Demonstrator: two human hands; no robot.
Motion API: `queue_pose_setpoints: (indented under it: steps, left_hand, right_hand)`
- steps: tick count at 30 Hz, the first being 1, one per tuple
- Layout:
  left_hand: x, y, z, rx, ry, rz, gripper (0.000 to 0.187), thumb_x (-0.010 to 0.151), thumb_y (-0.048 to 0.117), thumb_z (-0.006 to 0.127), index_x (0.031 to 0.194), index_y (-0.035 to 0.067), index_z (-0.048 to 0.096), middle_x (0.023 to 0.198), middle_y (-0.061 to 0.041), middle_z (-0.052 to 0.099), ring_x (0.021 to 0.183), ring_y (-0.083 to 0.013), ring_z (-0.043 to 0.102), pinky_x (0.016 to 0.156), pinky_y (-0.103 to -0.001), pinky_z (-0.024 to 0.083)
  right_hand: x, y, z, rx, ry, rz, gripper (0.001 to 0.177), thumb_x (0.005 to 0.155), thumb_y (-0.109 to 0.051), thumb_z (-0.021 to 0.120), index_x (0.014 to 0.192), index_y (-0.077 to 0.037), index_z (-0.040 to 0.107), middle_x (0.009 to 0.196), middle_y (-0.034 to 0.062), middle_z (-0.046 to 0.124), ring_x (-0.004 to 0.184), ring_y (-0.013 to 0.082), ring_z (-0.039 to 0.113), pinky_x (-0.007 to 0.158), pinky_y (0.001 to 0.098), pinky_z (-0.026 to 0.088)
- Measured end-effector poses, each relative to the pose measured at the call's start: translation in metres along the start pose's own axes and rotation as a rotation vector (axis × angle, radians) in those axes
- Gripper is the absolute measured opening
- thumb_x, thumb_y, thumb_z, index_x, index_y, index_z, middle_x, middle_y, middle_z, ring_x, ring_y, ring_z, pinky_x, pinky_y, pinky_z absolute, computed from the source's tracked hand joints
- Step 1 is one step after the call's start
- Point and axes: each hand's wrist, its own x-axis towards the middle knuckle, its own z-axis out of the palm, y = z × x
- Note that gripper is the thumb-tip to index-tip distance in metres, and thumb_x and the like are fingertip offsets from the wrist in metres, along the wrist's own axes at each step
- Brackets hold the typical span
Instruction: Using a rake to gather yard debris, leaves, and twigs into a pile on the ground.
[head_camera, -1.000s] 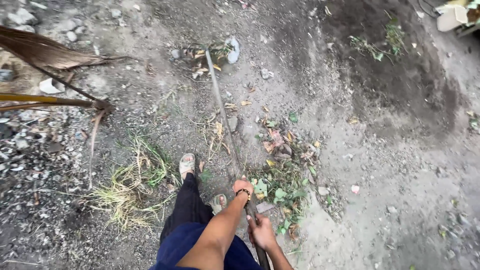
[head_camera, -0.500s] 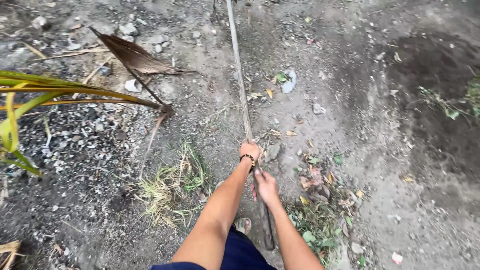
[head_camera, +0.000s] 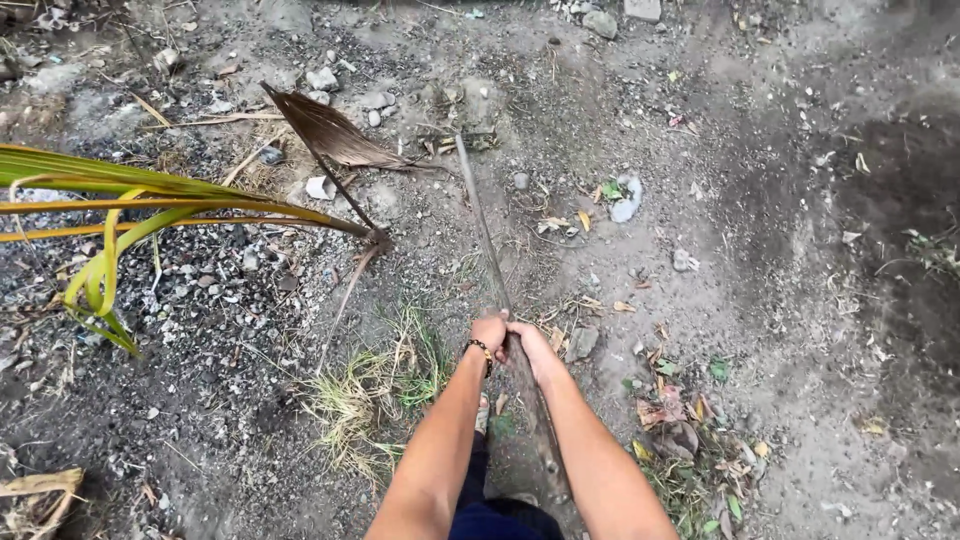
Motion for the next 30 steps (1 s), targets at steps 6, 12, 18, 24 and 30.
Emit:
queue_pose_setpoints:
  steps: [6, 12, 18, 24, 30]
  left_hand:
    - [-0.025, -0.008, -0.001, -0.093, 0.009, -0.073, 0.067, 0.090, 0.054, 0.053, 0.138, 0.008, 0.057, 0.138, -0.011, 0.061, 0.136, -0.0264, 0.051, 0.116, -0.042, 0.038]
    - [-0.098, -0.052, 0.031, -0.162, 0.005, -0.103, 0.071, 0.088, 0.055, 0.055, 0.141, 0.008, 0.054, 0.142, -0.010, 0.059, 0.139, -0.0247, 0.048, 0.118, -0.041, 0.036]
    - [-0.185, -0.099, 0.061, -0.200, -0.015, -0.116, 0.076, 0.085, 0.056, 0.057, 0.143, 0.008, 0.052, 0.146, -0.009, 0.056, 0.141, -0.0230, 0.046, 0.120, -0.040, 0.033]
    - [-0.277, -0.143, 0.092, -0.198, -0.059, -0.156, 0.081, 0.082, 0.057, 0.059, 0.145, 0.008, 0.049, 0.149, -0.008, 0.054, 0.143, -0.0214, 0.044, 0.122, -0.038, 0.031]
    - [-0.252, -0.211, 0.153, -0.401, -0.098, -0.203, 0.048, 0.092, 0.044, 0.051, 0.111, 0.006, 0.073, 0.092, -0.007, 0.079, 0.085, -0.0195, 0.077, 0.082, -0.035, 0.063]
  right_hand:
    - [-0.072, -0.007, 0.011, 0.035, -0.067, 0.032, 0.016, 0.093, -0.024, 0.061, 0.087, -0.009, 0.061, 0.067, 0.0050, 0.054, 0.049, 0.0105, 0.051, 0.041, 0.0213, 0.044]
    - [-0.123, 0.063, -0.032, 0.066, -0.113, 0.093, 0.019, 0.100, -0.028, 0.055, 0.092, -0.010, 0.054, 0.071, 0.0005, 0.046, 0.051, 0.0059, 0.045, 0.042, 0.0149, 0.040]
    - [-0.192, 0.122, -0.084, 0.126, -0.151, 0.098, 0.020, 0.103, -0.024, 0.052, 0.094, -0.007, 0.049, 0.075, -0.0004, 0.043, 0.050, 0.0052, 0.042, 0.040, 0.0139, 0.037]
    - [-0.294, 0.191, -0.126, 0.127, -0.148, 0.049, 0.020, 0.102, -0.025, 0.055, 0.094, -0.009, 0.045, 0.076, 0.0020, 0.046, 0.051, 0.0065, 0.044, 0.041, 0.0157, 0.037]
    - [-0.348, 0.228, -0.158, 0.060, -0.085, 0.031, 0.020, 0.102, -0.025, 0.055, 0.094, -0.009, 0.046, 0.073, 0.0032, 0.049, 0.051, 0.0079, 0.047, 0.040, 0.0185, 0.040]
